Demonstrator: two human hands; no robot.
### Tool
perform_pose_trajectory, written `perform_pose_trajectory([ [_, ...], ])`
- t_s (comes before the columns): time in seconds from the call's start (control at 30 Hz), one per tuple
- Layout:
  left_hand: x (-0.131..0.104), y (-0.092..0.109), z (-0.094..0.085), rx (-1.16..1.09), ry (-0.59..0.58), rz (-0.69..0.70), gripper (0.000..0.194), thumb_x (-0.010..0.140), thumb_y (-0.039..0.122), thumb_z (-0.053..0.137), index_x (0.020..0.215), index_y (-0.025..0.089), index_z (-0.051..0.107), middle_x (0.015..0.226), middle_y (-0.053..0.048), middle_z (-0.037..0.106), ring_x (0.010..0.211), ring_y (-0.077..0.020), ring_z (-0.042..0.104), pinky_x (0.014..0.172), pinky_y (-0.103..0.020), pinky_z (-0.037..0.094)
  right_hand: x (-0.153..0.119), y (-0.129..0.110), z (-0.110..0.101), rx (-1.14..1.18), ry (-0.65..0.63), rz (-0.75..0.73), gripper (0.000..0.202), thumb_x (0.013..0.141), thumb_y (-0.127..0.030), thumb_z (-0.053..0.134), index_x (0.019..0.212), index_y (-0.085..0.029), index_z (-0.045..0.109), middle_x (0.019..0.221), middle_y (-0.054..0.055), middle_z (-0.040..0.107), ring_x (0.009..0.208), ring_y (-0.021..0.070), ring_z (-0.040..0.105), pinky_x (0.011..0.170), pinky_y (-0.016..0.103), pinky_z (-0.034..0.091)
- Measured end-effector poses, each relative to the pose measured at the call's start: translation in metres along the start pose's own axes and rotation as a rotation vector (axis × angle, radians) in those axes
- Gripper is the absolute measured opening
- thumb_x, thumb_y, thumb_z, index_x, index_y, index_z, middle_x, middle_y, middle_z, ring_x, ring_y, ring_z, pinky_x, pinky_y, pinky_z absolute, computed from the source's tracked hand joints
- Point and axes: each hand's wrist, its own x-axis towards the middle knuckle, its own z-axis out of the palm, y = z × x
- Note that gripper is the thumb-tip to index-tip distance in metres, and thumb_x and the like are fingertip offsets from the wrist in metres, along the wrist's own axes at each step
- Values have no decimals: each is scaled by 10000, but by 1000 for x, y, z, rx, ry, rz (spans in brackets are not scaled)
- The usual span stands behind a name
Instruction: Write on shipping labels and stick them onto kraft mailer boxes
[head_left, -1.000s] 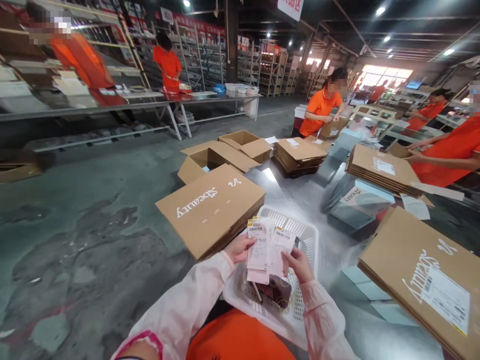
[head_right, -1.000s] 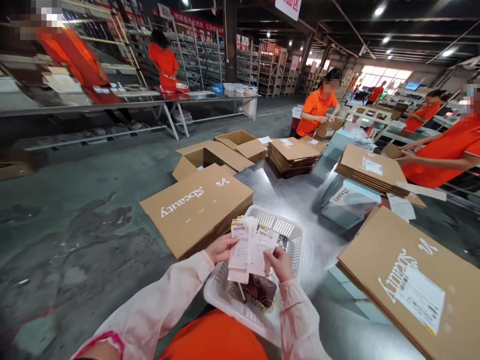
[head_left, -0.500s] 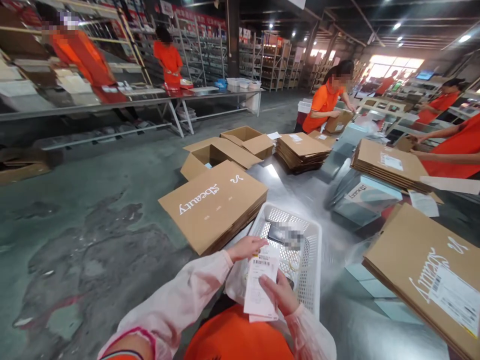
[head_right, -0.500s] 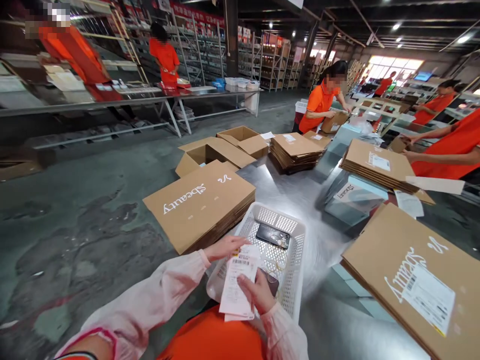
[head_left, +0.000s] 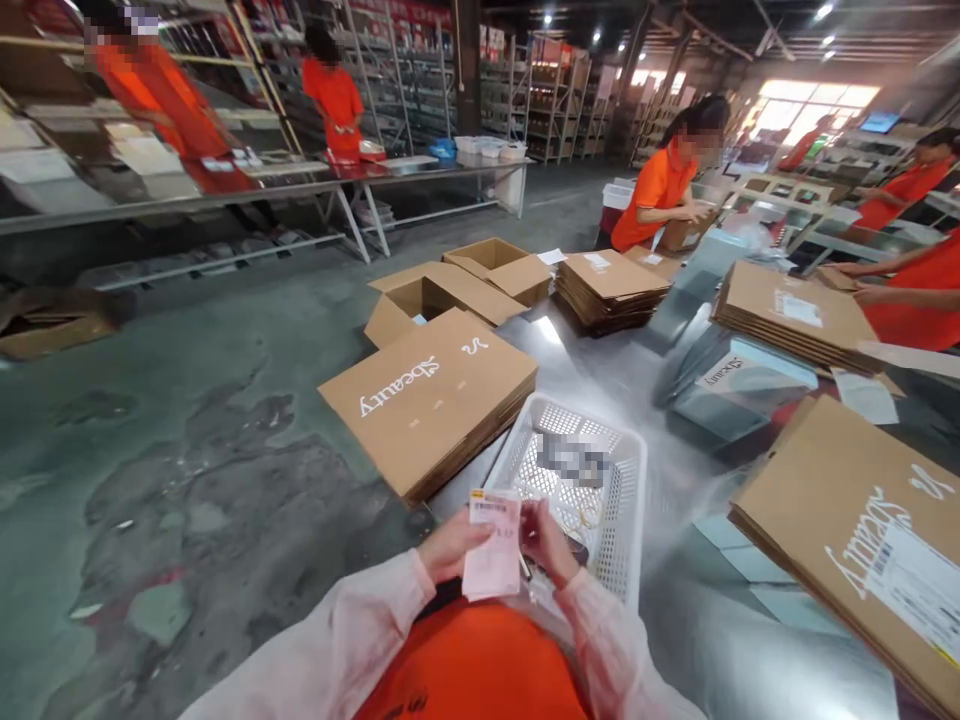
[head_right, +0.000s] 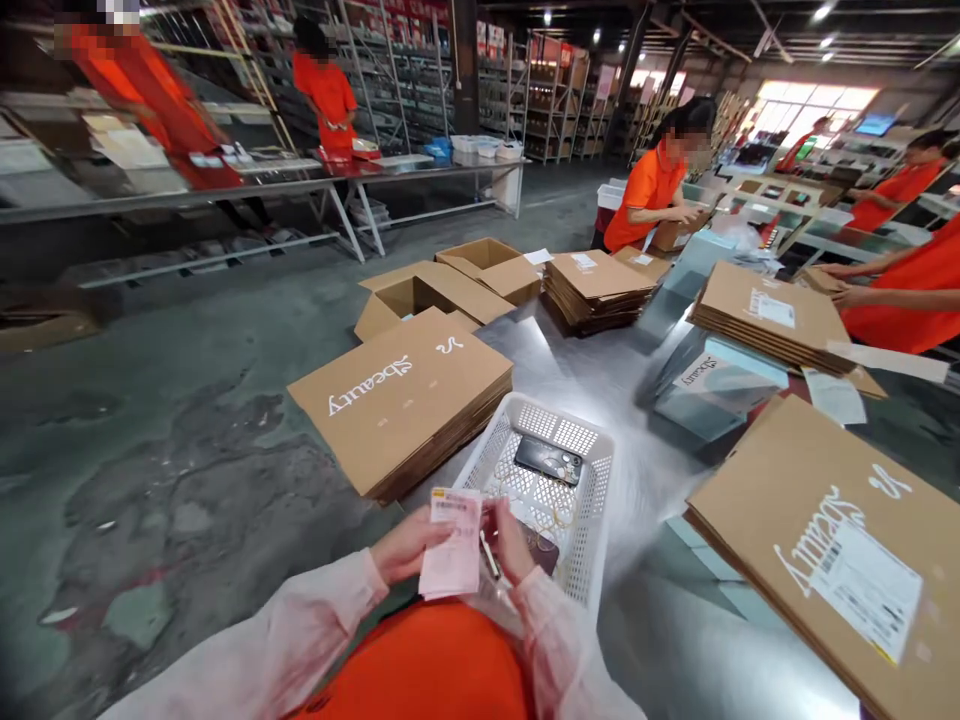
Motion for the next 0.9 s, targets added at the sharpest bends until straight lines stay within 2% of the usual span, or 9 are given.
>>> perform_pose_trajectory([
  [0.1,-7,24,-18,-58,64,52,391,573,184,818,936,151,677,939,-97,731,936,-275,674,925,-421,478,42,7,-37,-343,145,26,313,772,-494,535,727,-205,647,745,54,668,796,225,607,733,329,446],
  [0.17,-11,34,-25,-82,69,66,372,598,163,796,950,154,674,956,-97,730,977,-278,665,939,-417,471,63,16,-51,-510,193,57,134,698,-332,633,673,-200,637,737,68,672,853,248,613,791,344,418],
  [0.27,-16,33,-28,-96,74,59,377,616,146,783,976,148,672,938,-94,734,951,-269,674,927,-408,474,76,31,-52,-736,172,107,29,668,-185,655,646,-183,636,706,74,670,850,247,625,793,351,408],
  [0.37,-17,22,-30,-123,99,42,381,602,140,795,964,143,677,904,-88,739,904,-258,685,916,-403,478,75,42,-42,-904,108,139,60,682,-159,677,738,-163,656,761,66,676,830,230,624,786,370,422],
  [0.43,-18,18,-30,-139,90,32,372,597,141,801,949,136,679,903,-95,740,915,-266,682,929,-415,470,73,44,-37,-972,59,147,60,685,-162,694,734,-158,660,773,79,680,819,242,627,769,376,423],
  [0.53,-18,18,-31,-139,95,34,385,593,136,811,954,128,676,912,-101,740,923,-272,680,940,-428,463,69,38,-35,-1018,26,92,48,750,-171,643,707,-160,662,844,124,690,903,279,619,780,366,404],
  [0.67,-17,26,-31,-126,134,56,382,610,113,802,968,132,670,924,-95,741,867,-245,690,922,-417,477,61,18,-47,-983,32,-27,150,846,-182,517,841,-170,666,940,123,682,974,266,592,834,343,383],
  [0.83,-11,33,-31,-129,115,74,369,632,84,770,985,119,669,925,-102,739,877,-251,690,907,-405,487,60,-4,-85,-780,66,-63,362,823,-187,489,1172,-170,587,929,92,688,862,227,620,784,329,424],
  [0.9,-6,33,-32,-153,77,64,346,652,74,747,986,117,666,909,-100,740,896,-256,690,929,-409,475,59,-9,-96,-661,64,-40,388,768,-224,538,1139,-137,604,856,87,695,779,218,630,715,320,457],
])
